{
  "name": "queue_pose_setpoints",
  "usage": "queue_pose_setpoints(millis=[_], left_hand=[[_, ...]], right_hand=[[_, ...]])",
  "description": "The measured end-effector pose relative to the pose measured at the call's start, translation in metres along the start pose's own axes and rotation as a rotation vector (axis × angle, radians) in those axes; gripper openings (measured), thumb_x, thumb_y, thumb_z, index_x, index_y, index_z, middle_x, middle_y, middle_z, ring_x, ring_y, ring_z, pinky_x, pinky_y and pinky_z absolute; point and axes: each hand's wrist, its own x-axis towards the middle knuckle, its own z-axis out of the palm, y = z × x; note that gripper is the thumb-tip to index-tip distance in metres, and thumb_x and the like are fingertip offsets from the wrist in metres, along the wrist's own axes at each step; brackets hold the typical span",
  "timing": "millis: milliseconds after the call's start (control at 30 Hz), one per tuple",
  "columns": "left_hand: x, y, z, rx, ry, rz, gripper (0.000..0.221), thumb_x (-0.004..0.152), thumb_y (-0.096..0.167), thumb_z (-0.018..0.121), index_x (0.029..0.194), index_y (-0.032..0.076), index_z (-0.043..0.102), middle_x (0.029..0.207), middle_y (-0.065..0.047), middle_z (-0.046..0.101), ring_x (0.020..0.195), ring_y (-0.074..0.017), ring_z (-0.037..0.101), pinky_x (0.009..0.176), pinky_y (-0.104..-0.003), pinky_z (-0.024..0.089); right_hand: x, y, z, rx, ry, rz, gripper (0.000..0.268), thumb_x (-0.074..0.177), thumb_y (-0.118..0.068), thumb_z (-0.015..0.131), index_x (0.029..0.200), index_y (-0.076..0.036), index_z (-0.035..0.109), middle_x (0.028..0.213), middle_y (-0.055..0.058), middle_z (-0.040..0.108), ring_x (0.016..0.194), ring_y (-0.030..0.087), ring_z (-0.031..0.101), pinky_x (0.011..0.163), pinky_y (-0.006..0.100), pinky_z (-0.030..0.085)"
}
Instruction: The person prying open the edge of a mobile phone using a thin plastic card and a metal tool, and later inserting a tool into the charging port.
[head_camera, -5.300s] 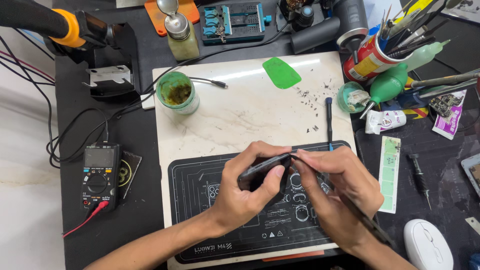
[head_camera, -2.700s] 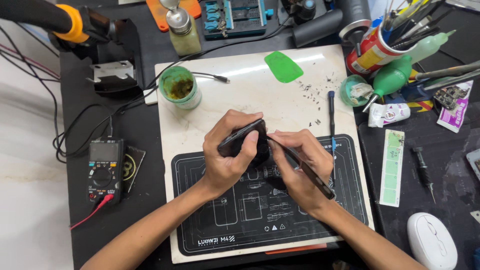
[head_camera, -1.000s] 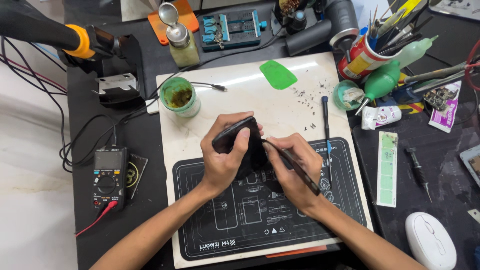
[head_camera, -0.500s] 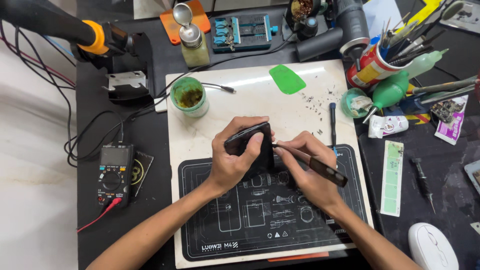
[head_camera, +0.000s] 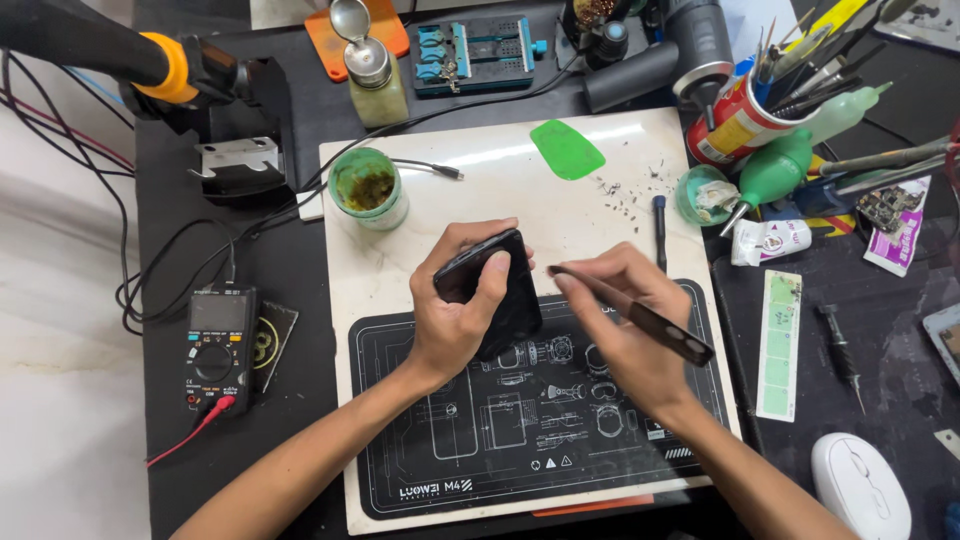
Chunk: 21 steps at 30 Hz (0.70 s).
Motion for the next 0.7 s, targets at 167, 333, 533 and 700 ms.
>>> queue_pose_setpoints(millis=[167,333,533,700], left_hand=[[-0.002,0.001,0.001,0.030,0.006,0.024,0.025,0.105,0.007,0.058,0.128,-0.002,0.060,0.105,-0.013,0.074,0.099,-0.0149,0.072,0.091,-0.028,0.061],[-0.003,0.000,0.002,0.027,-0.005,0.032,0.025,0.104,0.006,0.058,0.128,-0.002,0.060,0.107,-0.012,0.073,0.100,-0.0146,0.072,0.091,-0.028,0.061],[-0.003,-0.001,0.002,0.035,-0.014,0.053,0.025,0.105,0.007,0.058,0.128,-0.002,0.060,0.108,-0.012,0.073,0.100,-0.0147,0.072,0.091,-0.028,0.061],[-0.004,0.000,0.004,0.055,-0.004,0.067,0.025,0.105,0.008,0.058,0.128,-0.001,0.060,0.107,-0.011,0.073,0.098,-0.0137,0.072,0.088,-0.027,0.062]], right_hand=[[0.000,0.000,0.010,0.009,0.026,0.087,0.007,0.094,-0.001,0.070,0.098,0.004,0.067,0.101,0.013,0.074,0.098,0.016,0.075,0.095,0.032,0.064],[0.002,-0.002,0.013,0.034,0.005,0.084,0.008,0.094,-0.001,0.070,0.098,0.005,0.067,0.103,0.012,0.074,0.101,0.018,0.075,0.096,0.034,0.059],[0.002,0.001,0.013,0.022,0.008,0.074,0.007,0.094,0.000,0.070,0.098,0.005,0.066,0.103,0.012,0.074,0.101,0.018,0.075,0.095,0.034,0.059],[0.001,0.000,0.016,-0.042,0.034,0.020,0.006,0.094,0.001,0.070,0.099,0.002,0.068,0.099,0.009,0.073,0.094,0.014,0.076,0.087,0.030,0.061]])
